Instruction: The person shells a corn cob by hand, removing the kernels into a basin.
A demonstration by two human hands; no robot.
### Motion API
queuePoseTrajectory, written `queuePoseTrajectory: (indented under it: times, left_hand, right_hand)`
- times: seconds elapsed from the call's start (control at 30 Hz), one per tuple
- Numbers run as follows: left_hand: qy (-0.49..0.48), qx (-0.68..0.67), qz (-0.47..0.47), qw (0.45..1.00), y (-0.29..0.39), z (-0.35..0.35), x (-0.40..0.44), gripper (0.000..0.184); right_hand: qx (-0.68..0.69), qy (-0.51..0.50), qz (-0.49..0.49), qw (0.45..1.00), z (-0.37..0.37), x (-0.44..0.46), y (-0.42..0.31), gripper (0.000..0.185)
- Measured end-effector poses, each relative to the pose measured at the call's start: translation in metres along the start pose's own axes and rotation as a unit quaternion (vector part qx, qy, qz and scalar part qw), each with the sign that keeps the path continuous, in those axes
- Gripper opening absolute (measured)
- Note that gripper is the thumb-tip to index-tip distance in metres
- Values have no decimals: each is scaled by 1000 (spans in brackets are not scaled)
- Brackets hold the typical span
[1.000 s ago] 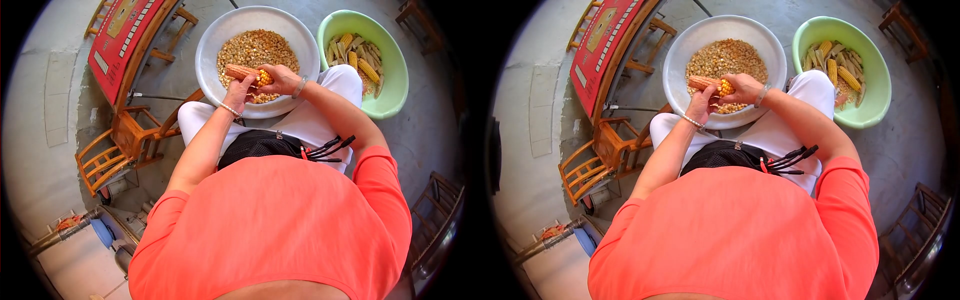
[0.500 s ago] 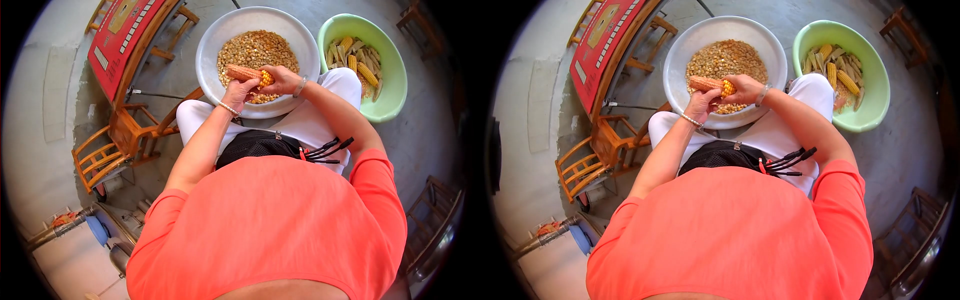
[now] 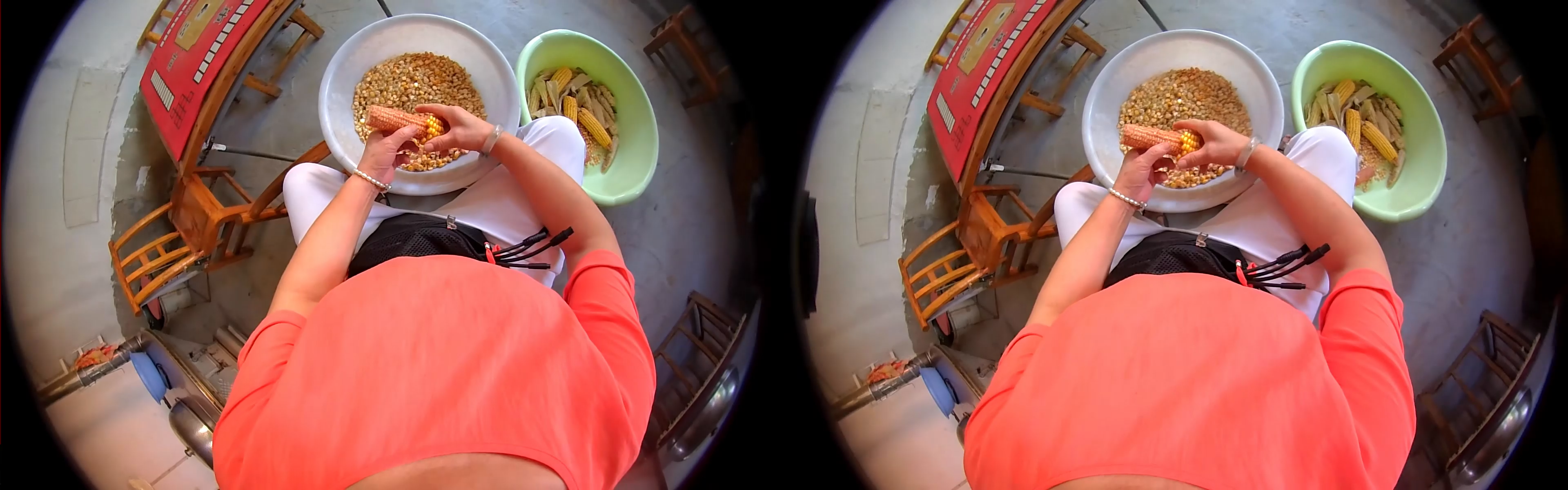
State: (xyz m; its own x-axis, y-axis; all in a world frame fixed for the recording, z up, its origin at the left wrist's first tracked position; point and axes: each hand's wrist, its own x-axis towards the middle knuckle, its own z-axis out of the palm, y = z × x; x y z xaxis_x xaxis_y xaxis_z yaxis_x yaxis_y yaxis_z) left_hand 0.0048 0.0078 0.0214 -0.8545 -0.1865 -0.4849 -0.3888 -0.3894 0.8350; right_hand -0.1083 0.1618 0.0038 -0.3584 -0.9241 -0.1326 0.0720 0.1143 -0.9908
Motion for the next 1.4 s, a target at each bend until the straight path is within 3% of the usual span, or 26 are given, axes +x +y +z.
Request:
queuePoseTrajectory:
  times: [0.07,0.1,0.2,0.3,0.4,0.57,1.07,1.17,1.4]
  left_hand:
    - [-21,6,9,1000,-4,-6,3,24]
    - [-32,-2,12,999,-4,-6,3,23]
    - [-32,-21,12,999,-3,-6,3,23]
    - [-17,-9,-10,1000,-4,-7,6,24]
    - [2,17,-43,999,-3,-1,5,25]
    - [7,30,-69,997,-5,-2,9,28]
    - [29,71,-84,994,-6,-1,11,27]
    - [45,72,-87,993,-9,-2,13,25]
    - [33,65,-82,994,-7,0,11,25]
  right_hand:
    - [3,-21,-1,1000,-2,2,4,63]
    - [-59,-9,-85,995,1,7,7,63]
    - [-30,0,11,999,-1,3,6,61]
    - [-189,84,-87,975,2,4,12,58]
    - [-283,147,-92,943,8,3,10,56]
    - [-346,134,-111,922,15,1,10,51]
    - [-357,113,-120,920,11,5,21,55]
    - [-347,76,-33,934,13,3,6,58]
    - [-344,71,-65,934,12,1,12,60]
